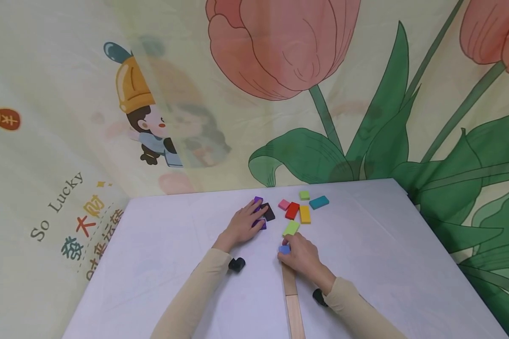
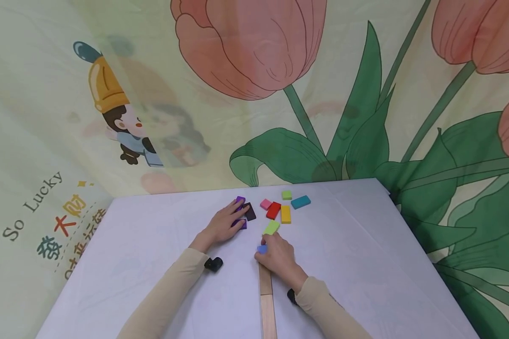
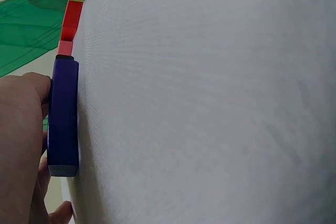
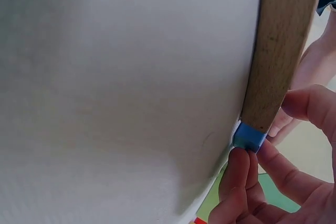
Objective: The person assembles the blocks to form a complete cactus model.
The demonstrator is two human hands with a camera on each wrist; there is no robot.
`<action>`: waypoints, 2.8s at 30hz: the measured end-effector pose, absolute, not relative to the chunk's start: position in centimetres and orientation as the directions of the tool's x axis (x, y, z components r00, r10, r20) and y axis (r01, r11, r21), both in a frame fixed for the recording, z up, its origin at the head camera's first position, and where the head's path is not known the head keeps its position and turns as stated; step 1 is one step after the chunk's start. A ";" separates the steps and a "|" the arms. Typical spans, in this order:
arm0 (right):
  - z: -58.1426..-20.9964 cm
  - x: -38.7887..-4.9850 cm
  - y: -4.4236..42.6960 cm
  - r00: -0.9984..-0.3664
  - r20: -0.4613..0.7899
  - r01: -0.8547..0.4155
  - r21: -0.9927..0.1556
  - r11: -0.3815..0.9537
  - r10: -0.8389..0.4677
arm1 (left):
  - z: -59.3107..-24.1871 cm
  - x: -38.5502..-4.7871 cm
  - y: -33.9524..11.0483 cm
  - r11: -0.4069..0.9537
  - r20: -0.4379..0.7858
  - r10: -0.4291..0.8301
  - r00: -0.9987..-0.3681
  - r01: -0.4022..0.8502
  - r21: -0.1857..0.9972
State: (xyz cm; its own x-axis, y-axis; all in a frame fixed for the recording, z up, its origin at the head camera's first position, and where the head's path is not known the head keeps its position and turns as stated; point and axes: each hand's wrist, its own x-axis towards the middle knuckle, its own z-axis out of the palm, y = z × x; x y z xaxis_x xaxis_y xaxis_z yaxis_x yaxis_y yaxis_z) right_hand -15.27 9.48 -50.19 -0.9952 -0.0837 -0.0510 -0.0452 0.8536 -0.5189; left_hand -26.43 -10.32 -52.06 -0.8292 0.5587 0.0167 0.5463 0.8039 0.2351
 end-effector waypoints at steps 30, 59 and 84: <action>-49.3 -15.7 10.2 -0.999 -0.023 -0.029 -0.525 0.851 -0.048 | -52.1 -26.5 -10.3 0.802 0.018 0.561 -0.827 0.549 0.236; -48.7 -20.5 11.7 -0.999 -0.046 0.031 -0.744 0.668 -0.004 | -51.8 -26.4 -10.2 0.800 0.015 0.563 -0.826 0.550 0.240; -49.3 -21.3 11.8 -0.954 -0.264 0.112 -0.759 0.641 -0.146 | -52.2 -26.4 -10.3 0.802 0.019 0.561 -0.827 0.549 0.236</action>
